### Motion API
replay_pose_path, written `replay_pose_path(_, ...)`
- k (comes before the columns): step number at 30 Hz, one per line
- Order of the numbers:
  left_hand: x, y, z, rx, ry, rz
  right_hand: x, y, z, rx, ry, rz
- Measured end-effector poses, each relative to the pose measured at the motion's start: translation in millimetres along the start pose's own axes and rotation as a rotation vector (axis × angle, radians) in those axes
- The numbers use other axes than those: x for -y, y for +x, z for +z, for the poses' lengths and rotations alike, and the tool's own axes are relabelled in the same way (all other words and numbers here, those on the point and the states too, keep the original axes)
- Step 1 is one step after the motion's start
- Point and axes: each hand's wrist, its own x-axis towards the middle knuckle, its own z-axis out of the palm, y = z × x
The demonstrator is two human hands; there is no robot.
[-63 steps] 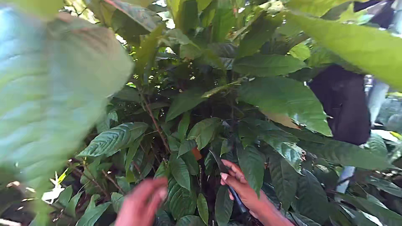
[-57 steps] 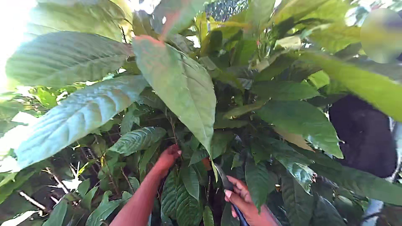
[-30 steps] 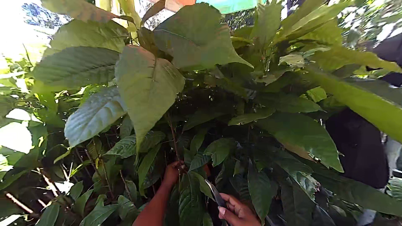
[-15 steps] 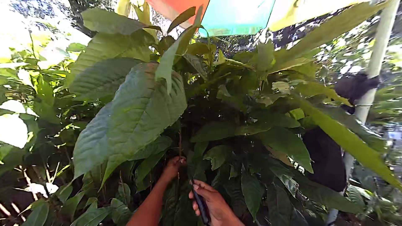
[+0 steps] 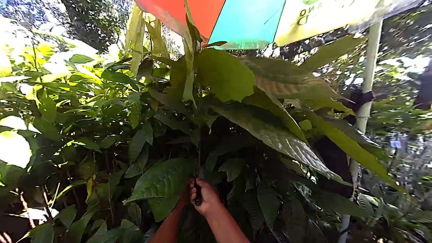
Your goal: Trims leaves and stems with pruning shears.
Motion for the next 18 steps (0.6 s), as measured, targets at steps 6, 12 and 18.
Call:
replay_pose_path(6, 0, 15, 2, -0.038, 0.018, -0.135, -16, -31, -22, 0.077, -0.202, -0.009)
replay_pose_path(12, -63, -13, 14, -0.012, 0.329, -0.299, -10, -10, -19, 0.011, 0.032, 0.047)
replay_pose_path(18, 1, 8, 3, -0.102, -0.055, -0.158, -20, -24, -15, 0.153, -0.07, -0.194)
